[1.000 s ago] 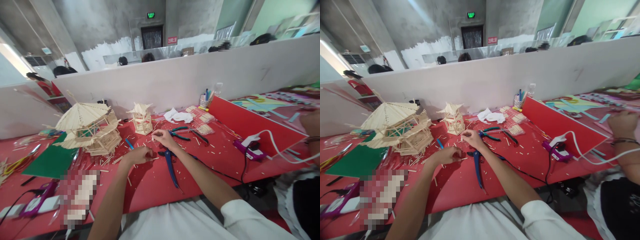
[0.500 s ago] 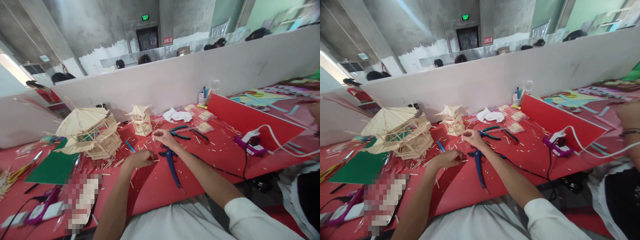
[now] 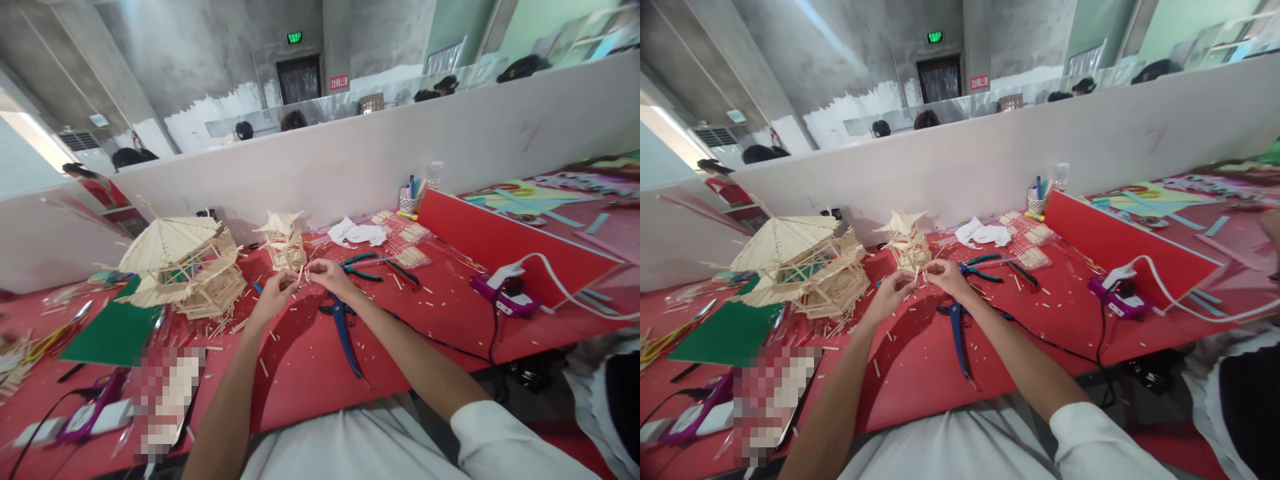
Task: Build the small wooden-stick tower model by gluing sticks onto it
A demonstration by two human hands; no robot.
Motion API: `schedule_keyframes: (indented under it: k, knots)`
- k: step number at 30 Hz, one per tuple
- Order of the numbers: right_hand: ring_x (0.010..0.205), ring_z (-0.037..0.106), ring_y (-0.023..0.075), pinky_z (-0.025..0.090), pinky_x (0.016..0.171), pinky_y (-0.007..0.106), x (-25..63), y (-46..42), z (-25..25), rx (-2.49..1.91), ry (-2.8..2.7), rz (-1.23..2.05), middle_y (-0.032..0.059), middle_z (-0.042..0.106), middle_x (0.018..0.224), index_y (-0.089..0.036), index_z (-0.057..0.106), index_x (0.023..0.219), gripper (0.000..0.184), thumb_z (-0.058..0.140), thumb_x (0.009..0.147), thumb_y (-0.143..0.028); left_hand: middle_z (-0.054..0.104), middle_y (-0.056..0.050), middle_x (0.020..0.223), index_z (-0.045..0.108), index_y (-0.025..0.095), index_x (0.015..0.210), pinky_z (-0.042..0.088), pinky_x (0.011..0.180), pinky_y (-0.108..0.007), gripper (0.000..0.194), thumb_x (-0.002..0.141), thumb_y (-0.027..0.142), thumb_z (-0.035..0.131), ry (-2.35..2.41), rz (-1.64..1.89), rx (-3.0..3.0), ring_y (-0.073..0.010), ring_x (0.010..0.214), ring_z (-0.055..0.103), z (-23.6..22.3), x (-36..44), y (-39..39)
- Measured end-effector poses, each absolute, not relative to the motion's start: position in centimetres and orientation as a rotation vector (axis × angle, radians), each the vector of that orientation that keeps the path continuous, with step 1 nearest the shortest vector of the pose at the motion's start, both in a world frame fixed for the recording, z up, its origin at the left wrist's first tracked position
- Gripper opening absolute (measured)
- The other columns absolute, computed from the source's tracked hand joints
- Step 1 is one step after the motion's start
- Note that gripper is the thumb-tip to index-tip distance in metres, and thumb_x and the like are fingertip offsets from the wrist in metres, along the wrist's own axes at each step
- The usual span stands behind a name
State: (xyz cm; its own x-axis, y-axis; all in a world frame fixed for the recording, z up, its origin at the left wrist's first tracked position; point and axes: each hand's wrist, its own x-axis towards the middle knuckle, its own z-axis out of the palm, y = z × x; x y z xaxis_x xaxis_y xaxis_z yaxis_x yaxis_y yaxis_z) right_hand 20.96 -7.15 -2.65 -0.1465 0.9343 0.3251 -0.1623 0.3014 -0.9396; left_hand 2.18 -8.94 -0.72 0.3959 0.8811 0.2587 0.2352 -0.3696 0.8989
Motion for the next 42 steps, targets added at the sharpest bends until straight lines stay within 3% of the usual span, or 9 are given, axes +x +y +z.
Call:
schedule_keyframes:
  k: [6, 13, 21, 33, 42]
  knots:
    - [0.069, 0.064, 0.0156, 0.051, 0.067, 0.028, 20.4, -7.4, -2.9, -0.791, -1.429, 1.157, 0.0021, 0.07, 0.076, -0.017, 0.067, 0.082, 0.02, 0.071, 0.066, -0.029, 0.065, -0.002, 0.083, 0.057, 0.016, 0.089, 0.054, 0.074, -0.031, 0.033, 0.076, 0.044, 0.069, 0.989, 1.103, 1.649, -0.0145, 0.074, 0.065, -2.6, 2.8, -8.0]
    - [0.071, 0.065, 0.0163, 0.052, 0.071, 0.029, 20.2, -7.3, -3.3, -0.794, -1.422, 1.153, 0.0022, 0.071, 0.079, -0.018, 0.067, 0.083, 0.024, 0.075, 0.065, -0.033, 0.064, 0.0, 0.074, 0.058, 0.016, 0.083, 0.055, 0.072, -0.032, 0.035, 0.07, 0.043, 0.075, 0.996, 1.167, 1.574, -0.0148, 0.07, 0.064, -2.4, 3.2, -8.4]
    - [0.07, 0.066, 0.0174, 0.055, 0.07, 0.031, 20.0, -7.5, -3.3, -0.812, -1.339, 1.203, 0.002, 0.07, 0.077, -0.019, 0.065, 0.08, 0.026, 0.078, 0.063, -0.035, 0.068, -0.003, 0.079, 0.06, 0.016, 0.082, 0.053, 0.074, -0.031, 0.027, 0.075, 0.04, 0.069, 1.025, 1.174, 1.717, -0.0157, 0.072, 0.065, -1.9, 3.6, -8.6]
    - [0.075, 0.065, 0.0176, 0.055, 0.07, 0.03, 20.4, -7.2, -3.5, -0.818, -1.261, 1.207, 0.0029, 0.069, 0.08, -0.019, 0.066, 0.083, 0.031, 0.079, 0.061, -0.036, 0.069, -0.006, 0.095, 0.06, 0.018, 0.098, 0.053, 0.084, -0.032, 0.016, 0.082, 0.02, 0.062, 0.996, 1.278, 1.985, -0.016, 0.087, 0.066, -2.6, 4.1, -9.0]
    - [0.067, 0.064, 0.0138, 0.054, 0.069, 0.028, 20.6, -7.3, -3.3, -0.783, -1.172, 1.37, 0.0001, 0.068, 0.078, -0.02, 0.062, 0.088, 0.037, 0.082, 0.059, -0.033, 0.07, -0.007, 0.102, 0.065, 0.021, 0.108, 0.051, 0.086, -0.033, 0.021, 0.089, 0.026, 0.057, 1.069, 1.274, 2.193, -0.0176, 0.09, 0.066, -2.9, 3.6, -9.0]
